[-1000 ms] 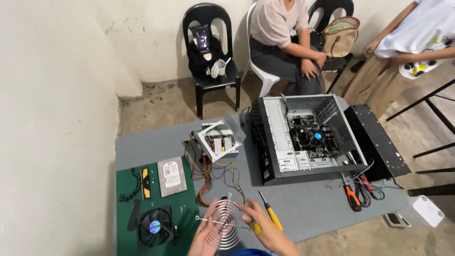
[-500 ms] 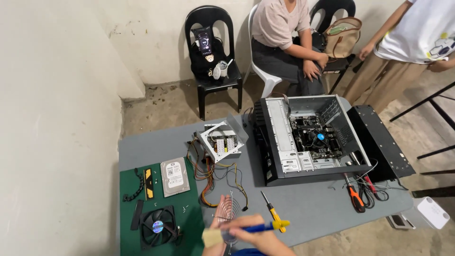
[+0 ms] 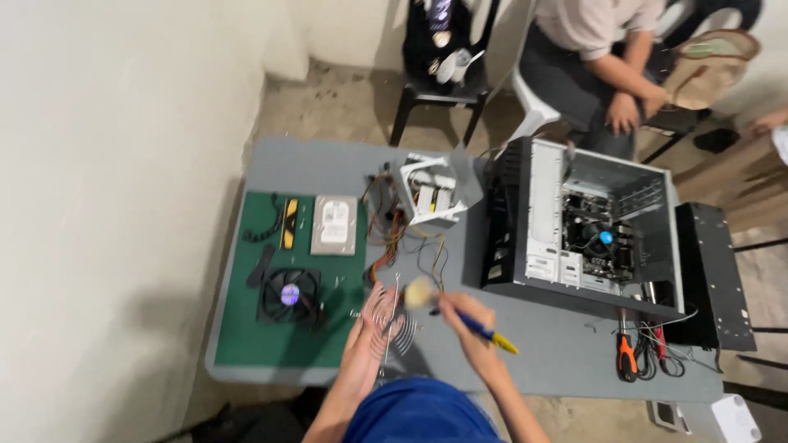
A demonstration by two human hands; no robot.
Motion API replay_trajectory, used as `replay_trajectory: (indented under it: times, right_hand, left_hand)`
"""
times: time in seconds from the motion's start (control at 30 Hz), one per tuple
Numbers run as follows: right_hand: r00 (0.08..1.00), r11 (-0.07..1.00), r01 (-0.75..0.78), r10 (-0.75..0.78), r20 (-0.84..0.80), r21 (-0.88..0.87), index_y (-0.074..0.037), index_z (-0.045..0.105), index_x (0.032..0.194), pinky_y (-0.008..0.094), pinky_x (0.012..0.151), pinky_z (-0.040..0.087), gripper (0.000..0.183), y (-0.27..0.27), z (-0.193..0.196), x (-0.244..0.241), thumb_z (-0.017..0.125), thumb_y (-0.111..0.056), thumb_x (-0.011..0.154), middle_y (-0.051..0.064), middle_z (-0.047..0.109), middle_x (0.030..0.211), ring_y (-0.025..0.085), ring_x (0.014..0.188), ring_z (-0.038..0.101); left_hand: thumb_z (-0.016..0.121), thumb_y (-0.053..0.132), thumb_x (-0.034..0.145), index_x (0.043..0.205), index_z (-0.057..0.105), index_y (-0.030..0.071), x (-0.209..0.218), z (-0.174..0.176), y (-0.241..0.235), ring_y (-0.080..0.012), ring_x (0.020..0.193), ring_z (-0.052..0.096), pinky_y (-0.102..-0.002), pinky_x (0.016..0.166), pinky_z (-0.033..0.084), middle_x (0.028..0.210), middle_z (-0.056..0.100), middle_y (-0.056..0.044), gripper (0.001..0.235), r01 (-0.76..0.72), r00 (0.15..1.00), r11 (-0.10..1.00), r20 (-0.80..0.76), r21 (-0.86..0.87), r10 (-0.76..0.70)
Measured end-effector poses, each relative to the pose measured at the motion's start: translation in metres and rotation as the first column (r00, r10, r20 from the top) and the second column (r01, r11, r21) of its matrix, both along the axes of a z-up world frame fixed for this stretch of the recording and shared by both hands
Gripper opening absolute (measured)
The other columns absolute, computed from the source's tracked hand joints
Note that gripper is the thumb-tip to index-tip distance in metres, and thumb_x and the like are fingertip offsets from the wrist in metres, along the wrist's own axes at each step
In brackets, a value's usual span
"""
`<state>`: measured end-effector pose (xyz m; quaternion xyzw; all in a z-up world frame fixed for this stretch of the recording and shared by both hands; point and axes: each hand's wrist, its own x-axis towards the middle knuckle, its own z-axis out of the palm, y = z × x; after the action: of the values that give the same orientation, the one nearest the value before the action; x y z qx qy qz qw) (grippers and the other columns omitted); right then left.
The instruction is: The person cleans a computer fan and a power supply unit fan using a brush and a screwdriver. They brush dust off the fan blades and the PSU fan grill, then use the screwdriver to tighten screws on the PSU fan.
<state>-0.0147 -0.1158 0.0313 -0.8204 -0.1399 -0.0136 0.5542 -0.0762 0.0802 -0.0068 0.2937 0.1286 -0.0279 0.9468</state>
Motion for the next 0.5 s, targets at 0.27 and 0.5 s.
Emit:
replay_trajectory:
  times: [0.27,0.5]
  right_hand:
    - [0.897,0.899,-0.431,0.437,0.068,-0.08,-0.012,0.076,0.109,0.028,0.091,0.054,0.02,0.024,-0.086,-0.041,0.063,-0.023,0.098,0.005,0.077,0.108,0.017,0.099,0.074]
    - [0.988,0.958,-0.154,0.15,-0.034,-0.243,0.0,0.073,0.094,0.052,0.106,0.044,0.022,0.03,-0.035,0.013,0.055,-0.008,0.103,0.018,0.072,0.117,0.045,0.126,0.058]
  left_hand:
    - [0.036,0.038,0.103,0.147,0.045,0.0,-0.011,-0.008,-0.002,-0.0272,0.141,0.05,-0.04,0.117,0.04,0.151,0.052,-0.021,0.059,-0.268,0.936,0.927,-0.155,0.262,0.315]
    - [0.051,0.033,0.107,0.132,0.058,-0.004,-0.027,0.005,0.032,-0.0362,0.106,0.072,-0.045,0.089,0.06,0.125,0.069,-0.023,0.046,-0.321,0.797,0.832,-0.346,0.452,0.495]
